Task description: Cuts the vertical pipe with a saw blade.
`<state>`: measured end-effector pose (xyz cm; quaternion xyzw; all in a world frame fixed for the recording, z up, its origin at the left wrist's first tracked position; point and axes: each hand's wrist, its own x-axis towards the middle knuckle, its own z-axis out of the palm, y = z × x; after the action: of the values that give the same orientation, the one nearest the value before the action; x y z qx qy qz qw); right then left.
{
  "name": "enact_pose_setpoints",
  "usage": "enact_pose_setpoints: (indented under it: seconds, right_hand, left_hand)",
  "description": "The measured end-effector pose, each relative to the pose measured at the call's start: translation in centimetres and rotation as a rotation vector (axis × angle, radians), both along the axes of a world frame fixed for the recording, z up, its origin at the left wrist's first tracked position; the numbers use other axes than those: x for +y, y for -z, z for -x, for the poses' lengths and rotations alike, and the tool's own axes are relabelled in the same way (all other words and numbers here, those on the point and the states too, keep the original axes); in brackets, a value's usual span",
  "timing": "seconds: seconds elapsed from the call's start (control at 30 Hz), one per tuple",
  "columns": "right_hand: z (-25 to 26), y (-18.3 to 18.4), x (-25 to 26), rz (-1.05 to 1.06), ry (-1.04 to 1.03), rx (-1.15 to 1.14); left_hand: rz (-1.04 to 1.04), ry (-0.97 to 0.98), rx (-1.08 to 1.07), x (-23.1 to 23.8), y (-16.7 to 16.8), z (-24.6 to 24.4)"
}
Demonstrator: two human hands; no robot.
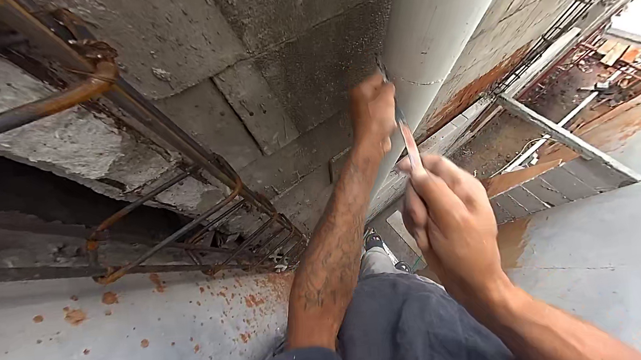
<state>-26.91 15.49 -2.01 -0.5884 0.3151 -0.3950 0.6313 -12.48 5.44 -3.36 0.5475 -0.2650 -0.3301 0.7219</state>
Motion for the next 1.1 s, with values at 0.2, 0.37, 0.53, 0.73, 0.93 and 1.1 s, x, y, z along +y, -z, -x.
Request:
enact_pose_setpoints:
  seconds: [0.2,0.37,0.53,0.73,0.93,1.1]
  right_hand:
    - [-2.2,-0.5,-2.3,0.027,0.009,0.023]
    - [1.3,0.6,-0.1,0.002,0.004,0.0]
    - [-1.6,0.2,-2.8,0.066,-0.011,0.046]
    - [1.9,1.1,-1.3,0.028,-0.019,0.039]
    - [-0.7,0.1,-4.1,0.077,-0.029,0.047]
    - [2.2,1.1,-2.5,0.023,-0.02,0.034]
  left_hand:
    - [-0.032,-0.013,0.007,-2.5,-0.4,-1.6]
    - [0.035,-0.002,-0.025,0.4,0.6,1.0]
    - [-0.033,-0.008,-0.038,-2.7,0.0,-1.6]
    - [0.049,-0.028,-0.044,-0.2,0.8,1.1]
    - [0.025,-0.038,-0.04,-3.3,-0.3,-1.4]
    - [0.01,-0.033,-0.074,-0.8,0.6,1.1]
